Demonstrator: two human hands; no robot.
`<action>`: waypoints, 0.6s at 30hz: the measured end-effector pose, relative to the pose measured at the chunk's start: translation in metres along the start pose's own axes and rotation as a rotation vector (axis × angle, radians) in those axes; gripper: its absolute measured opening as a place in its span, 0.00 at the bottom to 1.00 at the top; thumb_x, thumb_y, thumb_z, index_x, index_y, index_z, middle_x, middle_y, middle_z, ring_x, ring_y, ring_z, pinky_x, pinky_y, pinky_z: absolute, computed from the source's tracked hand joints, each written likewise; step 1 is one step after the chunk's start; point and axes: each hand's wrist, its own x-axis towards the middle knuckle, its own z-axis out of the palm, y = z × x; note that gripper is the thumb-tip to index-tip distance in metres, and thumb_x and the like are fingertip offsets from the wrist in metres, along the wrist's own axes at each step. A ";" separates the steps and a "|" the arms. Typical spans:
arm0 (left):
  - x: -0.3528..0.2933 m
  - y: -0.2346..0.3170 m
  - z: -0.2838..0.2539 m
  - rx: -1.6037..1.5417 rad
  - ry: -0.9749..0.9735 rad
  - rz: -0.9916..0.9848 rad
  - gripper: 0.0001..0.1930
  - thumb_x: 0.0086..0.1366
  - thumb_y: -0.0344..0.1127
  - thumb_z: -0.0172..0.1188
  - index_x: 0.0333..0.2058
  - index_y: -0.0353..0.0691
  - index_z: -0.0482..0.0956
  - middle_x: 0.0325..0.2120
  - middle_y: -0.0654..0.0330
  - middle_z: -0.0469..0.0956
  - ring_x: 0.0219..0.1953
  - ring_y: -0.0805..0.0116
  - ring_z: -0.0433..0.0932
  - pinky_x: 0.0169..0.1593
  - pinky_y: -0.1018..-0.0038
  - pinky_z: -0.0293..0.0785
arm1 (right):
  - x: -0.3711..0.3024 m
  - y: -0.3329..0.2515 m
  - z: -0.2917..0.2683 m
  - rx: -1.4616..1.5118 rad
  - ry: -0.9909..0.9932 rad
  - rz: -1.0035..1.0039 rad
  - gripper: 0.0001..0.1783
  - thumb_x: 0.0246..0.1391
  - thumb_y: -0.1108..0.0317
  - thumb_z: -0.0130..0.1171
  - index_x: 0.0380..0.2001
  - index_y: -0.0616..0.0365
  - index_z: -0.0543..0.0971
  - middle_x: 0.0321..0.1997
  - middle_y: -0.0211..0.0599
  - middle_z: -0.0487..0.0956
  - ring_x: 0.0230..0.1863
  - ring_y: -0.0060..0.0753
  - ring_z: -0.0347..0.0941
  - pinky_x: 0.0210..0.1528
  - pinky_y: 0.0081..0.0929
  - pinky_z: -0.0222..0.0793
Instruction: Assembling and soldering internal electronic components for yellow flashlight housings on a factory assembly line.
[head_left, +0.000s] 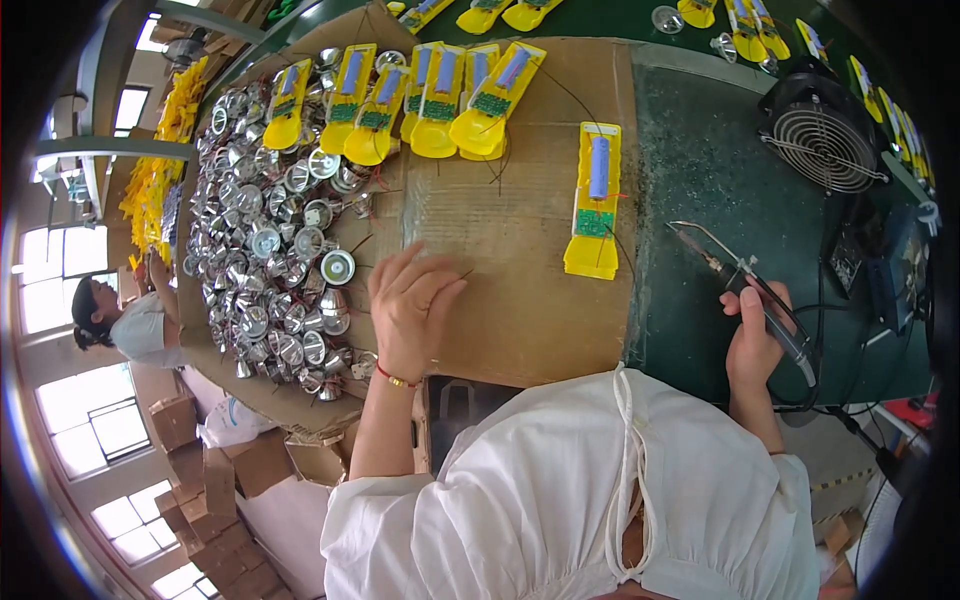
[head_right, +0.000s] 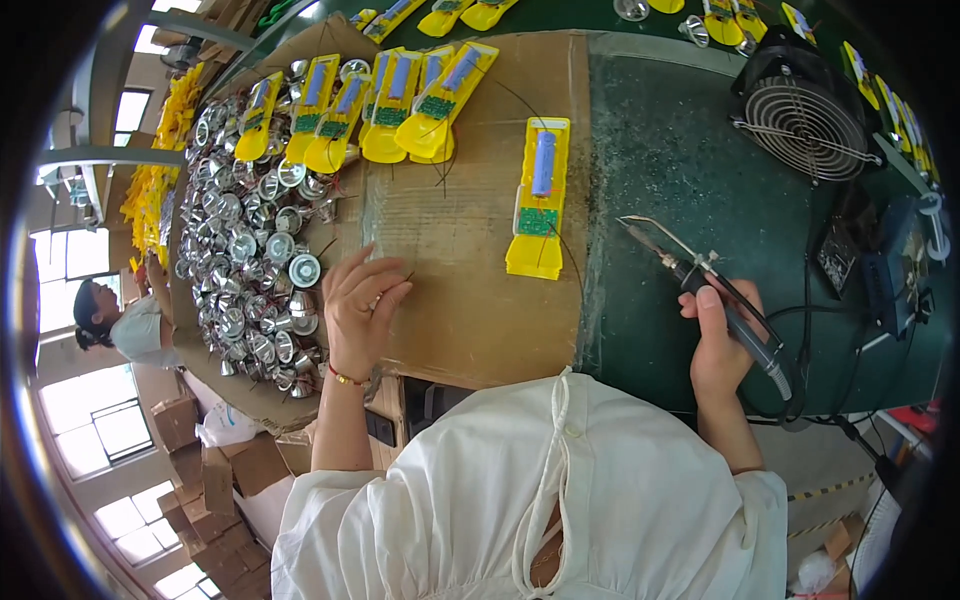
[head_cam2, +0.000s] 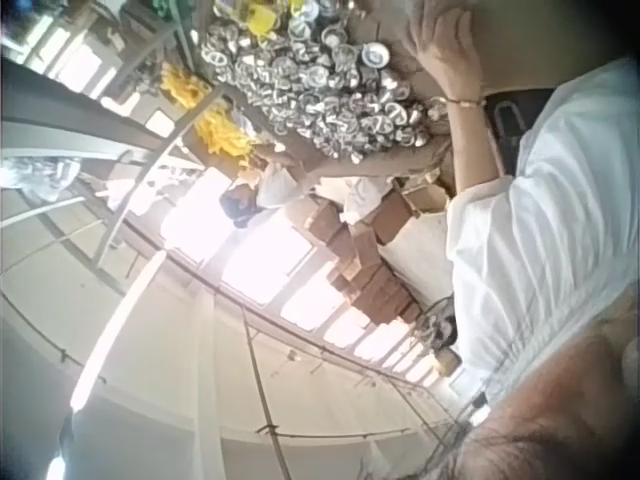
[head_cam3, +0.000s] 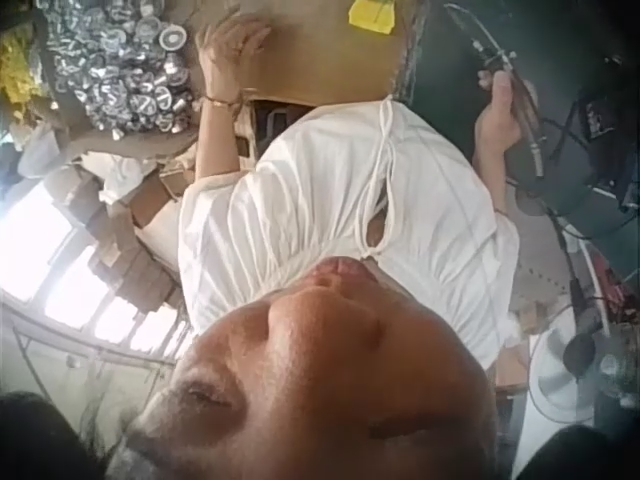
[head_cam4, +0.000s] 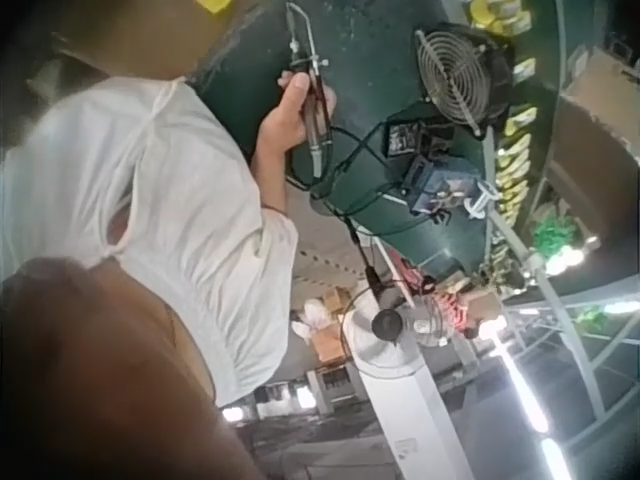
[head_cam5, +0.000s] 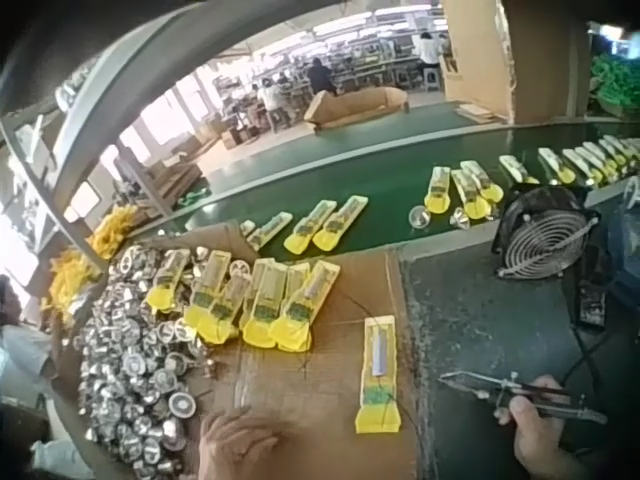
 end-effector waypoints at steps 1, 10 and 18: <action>0.006 0.007 0.007 -0.201 0.023 -0.087 0.04 0.49 0.31 0.62 0.25 0.40 0.79 0.26 0.59 0.79 0.37 0.60 0.76 0.48 0.65 0.63 | -0.001 0.000 0.000 0.008 -0.015 -0.002 0.08 0.50 0.72 0.54 0.32 0.66 0.72 0.22 0.37 0.74 0.23 0.25 0.71 0.32 0.21 0.69; 0.036 0.071 0.054 -0.738 -0.132 -0.456 0.05 0.51 0.31 0.62 0.24 0.36 0.80 0.20 0.57 0.77 0.24 0.66 0.75 0.31 0.74 0.70 | -0.012 -0.011 0.023 -0.153 -0.237 -0.084 0.09 0.48 0.71 0.58 0.30 0.65 0.71 0.22 0.36 0.76 0.22 0.20 0.72 0.25 0.17 0.67; 0.046 0.077 0.064 -0.700 -0.060 -0.435 0.06 0.52 0.32 0.62 0.24 0.35 0.79 0.18 0.56 0.76 0.22 0.66 0.73 0.29 0.74 0.69 | -0.005 -0.010 0.037 -0.170 -0.327 -0.041 0.09 0.48 0.73 0.56 0.31 0.67 0.70 0.27 0.40 0.74 0.24 0.23 0.72 0.28 0.19 0.70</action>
